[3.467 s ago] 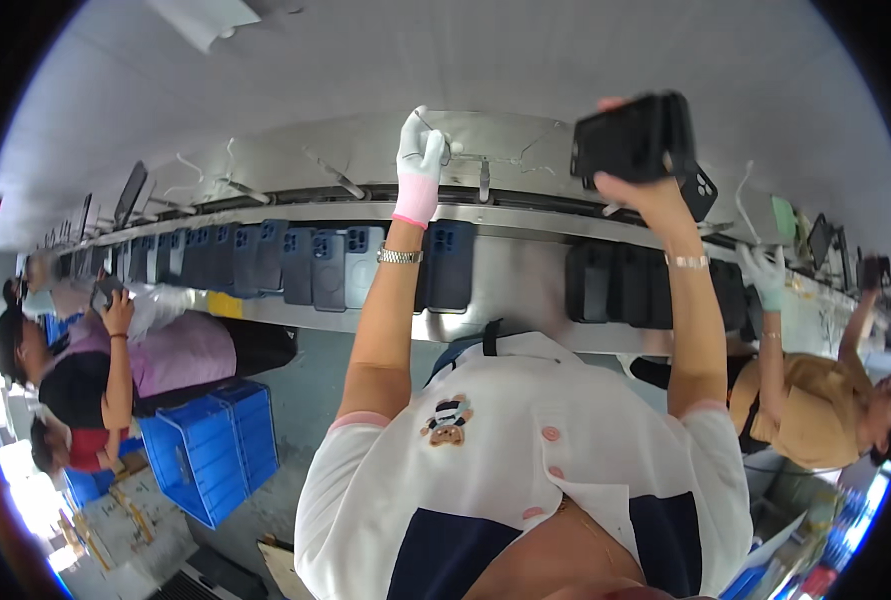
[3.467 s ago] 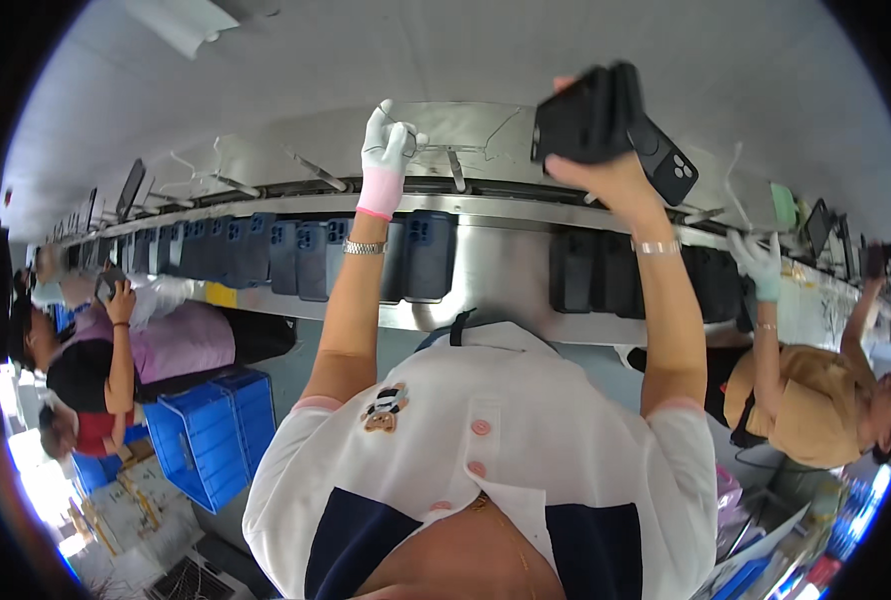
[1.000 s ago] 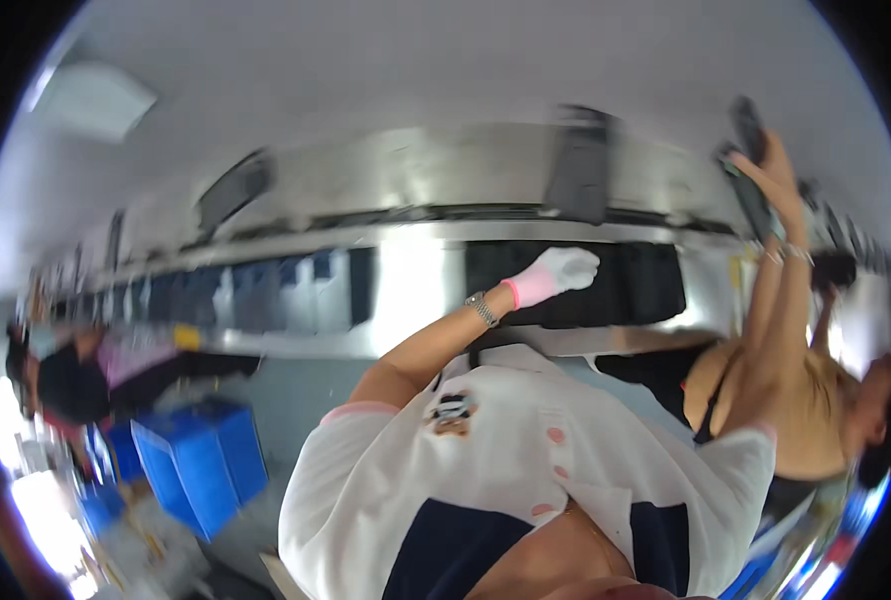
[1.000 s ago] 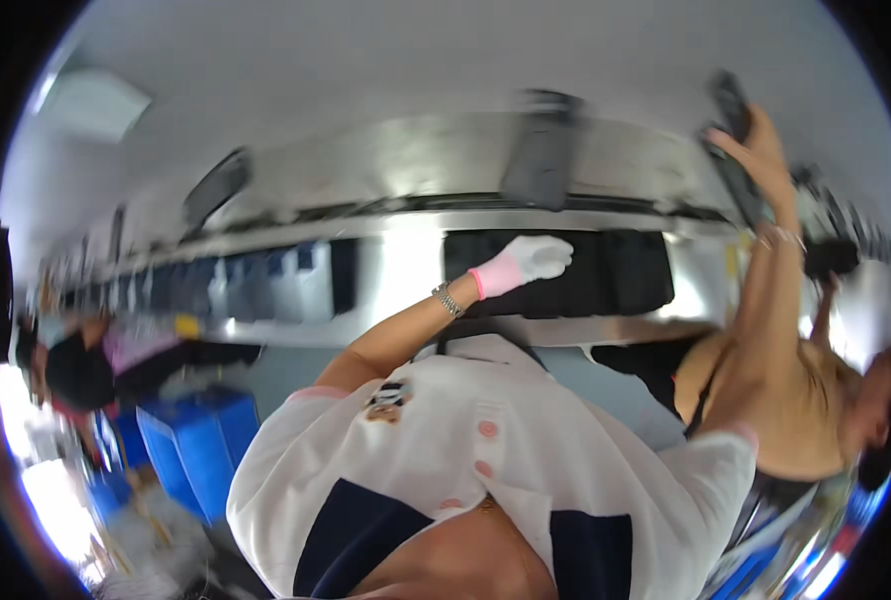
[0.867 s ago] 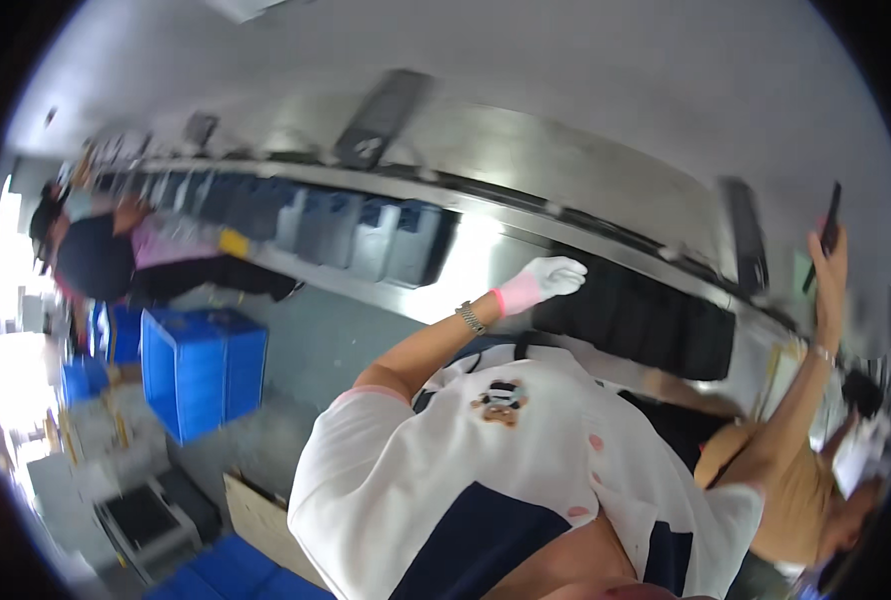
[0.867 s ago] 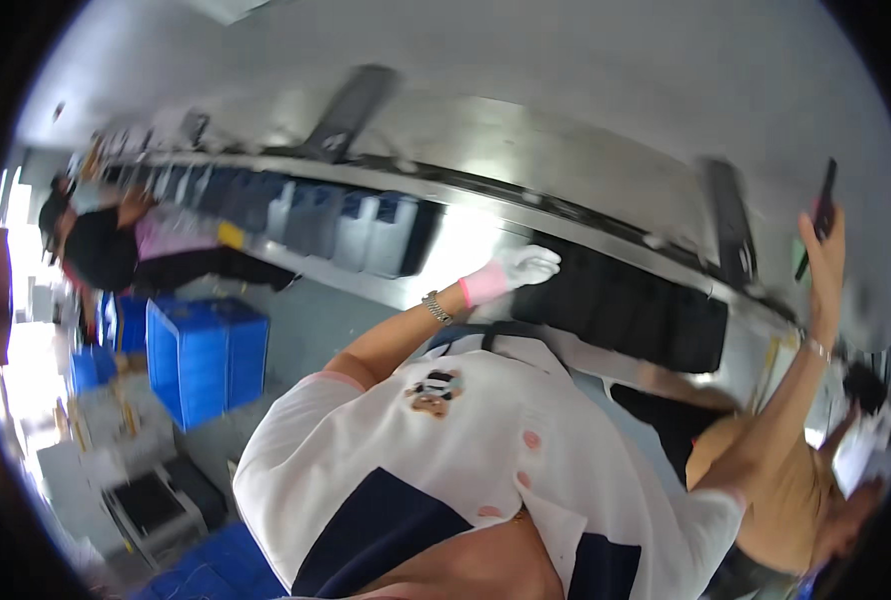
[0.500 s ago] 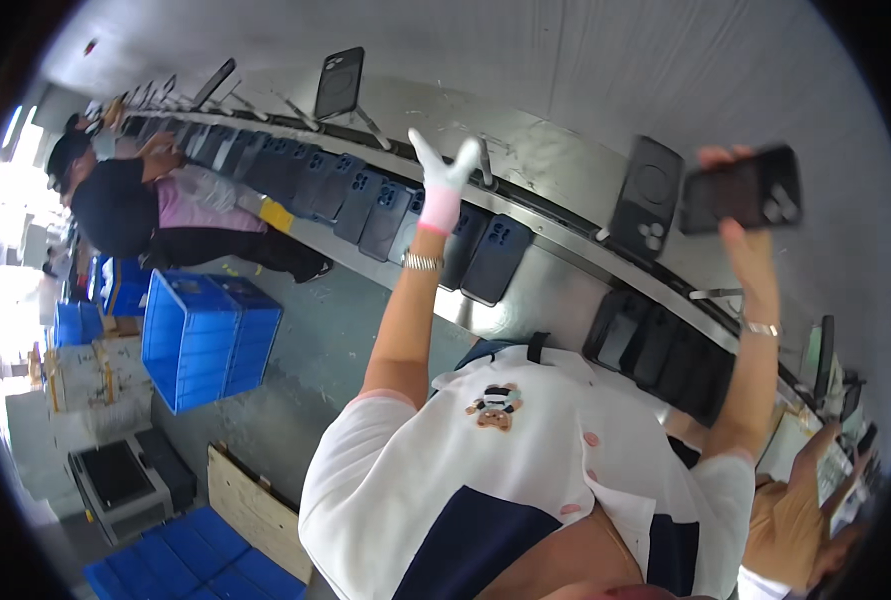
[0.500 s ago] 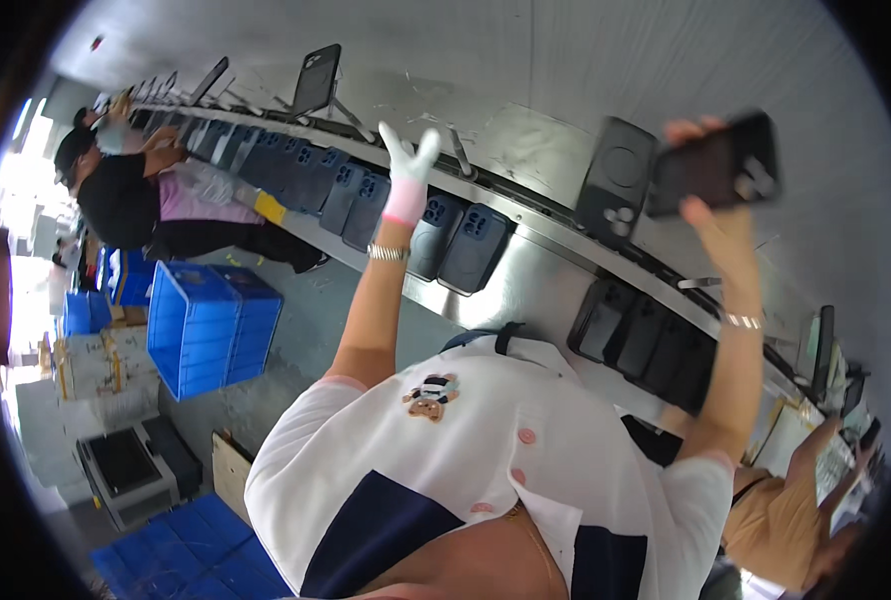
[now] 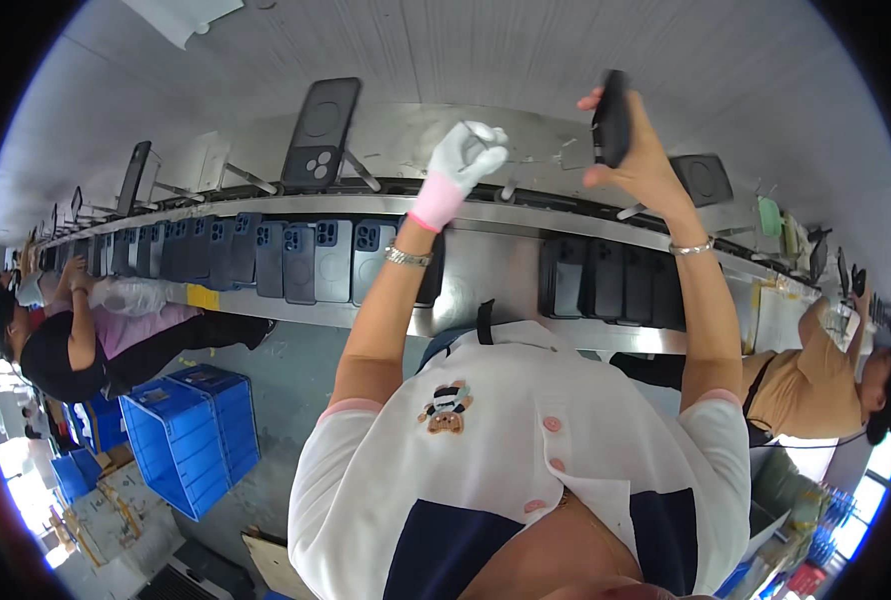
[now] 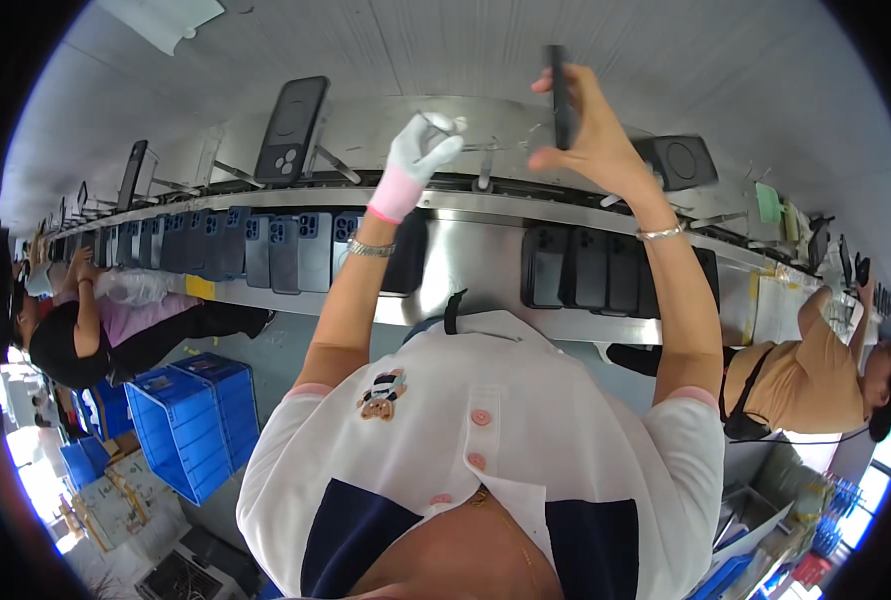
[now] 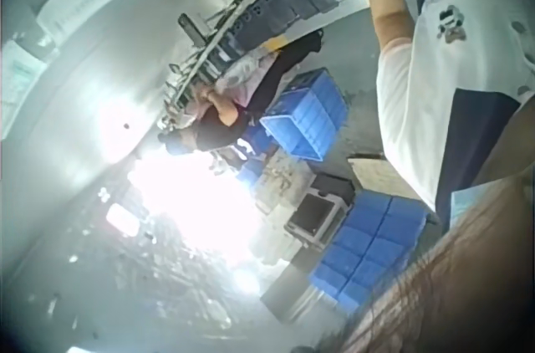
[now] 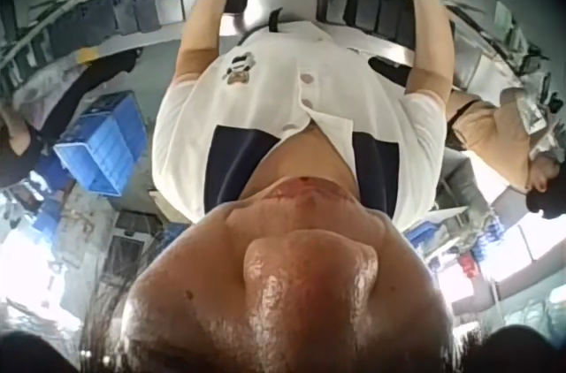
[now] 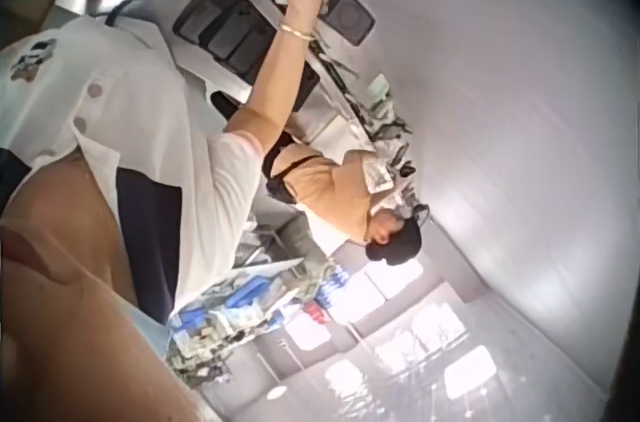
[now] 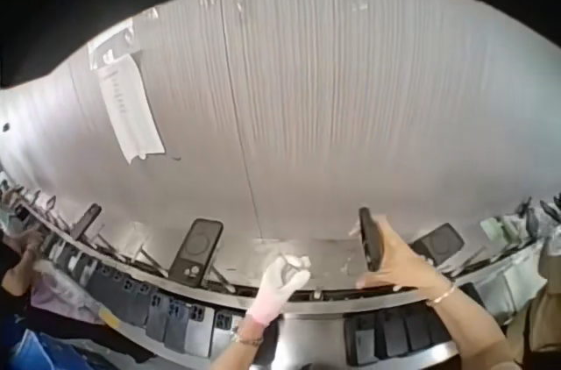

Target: The person takes phone cases off the overhead rack hooks and places them onto the workstation table.

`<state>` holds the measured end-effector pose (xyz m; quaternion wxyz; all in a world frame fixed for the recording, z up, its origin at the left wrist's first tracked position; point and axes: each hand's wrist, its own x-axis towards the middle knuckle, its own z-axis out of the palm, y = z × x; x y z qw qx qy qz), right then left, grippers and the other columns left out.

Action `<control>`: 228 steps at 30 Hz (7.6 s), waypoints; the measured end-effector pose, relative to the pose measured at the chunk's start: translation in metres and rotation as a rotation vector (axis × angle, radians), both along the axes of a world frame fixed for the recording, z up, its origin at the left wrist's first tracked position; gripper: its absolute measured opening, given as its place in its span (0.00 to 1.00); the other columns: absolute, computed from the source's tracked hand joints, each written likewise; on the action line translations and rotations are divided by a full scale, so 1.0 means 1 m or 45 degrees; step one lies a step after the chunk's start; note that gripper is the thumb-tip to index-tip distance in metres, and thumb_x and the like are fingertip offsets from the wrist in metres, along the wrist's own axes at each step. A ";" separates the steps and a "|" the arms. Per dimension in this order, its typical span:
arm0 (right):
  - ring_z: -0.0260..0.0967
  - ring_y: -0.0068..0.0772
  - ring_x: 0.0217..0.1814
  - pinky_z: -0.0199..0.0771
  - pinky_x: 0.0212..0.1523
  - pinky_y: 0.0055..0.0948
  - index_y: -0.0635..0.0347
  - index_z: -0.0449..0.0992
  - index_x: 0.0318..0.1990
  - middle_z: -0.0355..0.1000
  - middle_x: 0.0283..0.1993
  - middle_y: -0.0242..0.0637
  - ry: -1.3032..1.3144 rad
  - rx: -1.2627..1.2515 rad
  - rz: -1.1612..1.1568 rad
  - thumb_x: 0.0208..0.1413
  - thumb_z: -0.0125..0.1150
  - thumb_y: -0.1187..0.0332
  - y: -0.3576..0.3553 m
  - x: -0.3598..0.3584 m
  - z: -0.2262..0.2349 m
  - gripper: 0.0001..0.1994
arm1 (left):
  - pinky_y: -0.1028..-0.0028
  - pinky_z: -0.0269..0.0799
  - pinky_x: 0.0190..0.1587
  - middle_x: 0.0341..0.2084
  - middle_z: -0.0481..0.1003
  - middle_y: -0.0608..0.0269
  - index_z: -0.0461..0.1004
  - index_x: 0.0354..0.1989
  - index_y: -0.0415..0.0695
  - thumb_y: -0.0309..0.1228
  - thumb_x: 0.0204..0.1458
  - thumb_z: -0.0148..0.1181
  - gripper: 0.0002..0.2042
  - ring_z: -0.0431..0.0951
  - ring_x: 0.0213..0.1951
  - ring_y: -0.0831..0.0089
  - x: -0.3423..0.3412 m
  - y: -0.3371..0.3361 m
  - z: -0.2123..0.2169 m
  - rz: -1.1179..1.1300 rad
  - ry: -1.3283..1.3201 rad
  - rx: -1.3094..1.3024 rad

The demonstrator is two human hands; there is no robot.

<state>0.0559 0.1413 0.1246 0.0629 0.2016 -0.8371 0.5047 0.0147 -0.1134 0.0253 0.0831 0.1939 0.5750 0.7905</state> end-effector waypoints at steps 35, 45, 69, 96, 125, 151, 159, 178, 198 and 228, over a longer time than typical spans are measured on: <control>0.57 0.56 0.62 0.60 0.61 0.49 0.65 0.50 0.66 0.58 0.60 0.52 -0.731 0.792 -0.772 0.32 0.78 0.62 -0.066 0.178 -0.271 0.52 | 0.62 0.62 0.62 0.59 0.62 0.33 0.60 0.60 0.25 0.66 0.35 0.65 0.55 0.64 0.61 0.44 0.133 0.067 -0.203 -0.154 -0.449 -1.679; 0.58 0.55 0.58 0.61 0.59 0.47 0.65 0.56 0.62 0.60 0.54 0.50 -0.303 0.634 -0.722 0.30 0.74 0.67 -0.047 0.159 -0.225 0.46 | 0.74 0.73 0.48 0.47 0.72 0.59 0.56 0.66 0.39 0.32 0.49 0.69 0.37 0.74 0.44 0.73 0.110 -0.085 -0.088 -0.151 -0.635 -0.052; 0.56 0.29 0.68 0.53 0.68 0.31 0.56 0.54 0.68 0.63 0.64 0.34 -0.181 -0.115 -0.188 0.34 0.76 0.69 0.093 0.064 -0.006 0.50 | 0.73 0.66 0.57 0.44 0.71 0.59 0.64 0.42 0.40 0.20 0.54 0.60 0.11 0.73 0.50 0.73 0.010 0.084 -0.013 -0.194 -0.066 0.097; 0.66 0.31 0.55 0.64 0.57 0.32 0.68 0.64 0.59 0.69 0.52 0.38 -0.052 0.197 -0.364 0.30 0.74 0.33 0.169 0.064 0.026 0.55 | 0.77 0.72 0.52 0.41 0.75 0.66 0.67 0.57 0.35 0.25 0.55 0.62 0.21 0.74 0.45 0.80 0.073 -0.003 -0.106 -0.046 -0.401 -0.106; 0.57 0.44 0.64 0.56 0.67 0.40 0.57 0.62 0.62 0.66 0.58 0.39 -0.025 0.307 0.081 0.27 0.81 0.61 -0.050 -0.022 0.015 0.49 | 0.72 0.72 0.52 0.38 0.75 0.59 0.63 0.41 0.40 0.19 0.50 0.65 0.16 0.74 0.48 0.74 -0.002 -0.019 -0.014 0.036 -0.129 0.055; 0.61 0.34 0.62 0.56 0.65 0.34 0.66 0.62 0.60 0.65 0.58 0.39 0.063 -0.086 0.102 0.37 0.75 0.41 -0.047 -0.028 0.023 0.48 | 0.74 0.70 0.53 0.52 0.71 0.56 0.63 0.60 0.34 0.26 0.51 0.65 0.28 0.72 0.51 0.72 0.016 -0.233 -0.091 1.198 -0.190 -0.319; 0.61 0.32 0.64 0.58 0.66 0.31 0.62 0.57 0.64 0.64 0.60 0.37 -0.139 -0.468 0.415 0.41 0.76 0.48 -0.194 -0.068 0.004 0.47 | 0.64 0.39 0.72 0.70 0.33 0.41 0.28 0.70 0.35 0.38 0.34 0.78 0.65 0.40 0.72 0.53 -0.060 -0.294 -0.027 1.597 -0.011 -0.562; 0.62 0.30 0.63 0.64 0.64 0.33 0.50 0.60 0.62 0.67 0.61 0.32 -0.251 -0.334 0.299 0.25 0.83 0.51 -0.135 -0.071 -0.012 0.52 | 0.77 0.68 0.48 0.42 0.75 0.58 0.67 0.41 0.40 0.24 0.58 0.55 0.05 0.74 0.49 0.73 -0.037 -0.172 -0.023 0.310 -0.029 0.102; 0.58 0.46 0.58 0.54 0.60 0.43 0.59 0.66 0.58 0.65 0.58 0.39 0.494 0.846 -0.415 0.37 0.74 0.54 -0.008 0.055 -0.024 0.39 | 0.71 0.69 0.58 0.53 0.72 0.50 0.64 0.59 0.34 0.26 0.51 0.65 0.27 0.74 0.54 0.67 0.038 0.027 -0.058 -0.170 -0.123 -0.296; 0.60 0.34 0.61 0.59 0.62 0.32 0.65 0.56 0.65 0.63 0.58 0.41 -0.617 -0.321 0.276 0.38 0.79 0.54 -0.146 0.086 -0.059 0.49 | 0.64 0.50 0.68 0.70 0.41 0.42 0.31 0.71 0.35 0.35 0.42 0.74 0.58 0.48 0.70 0.53 -0.017 -0.241 -0.021 1.277 -0.017 -0.314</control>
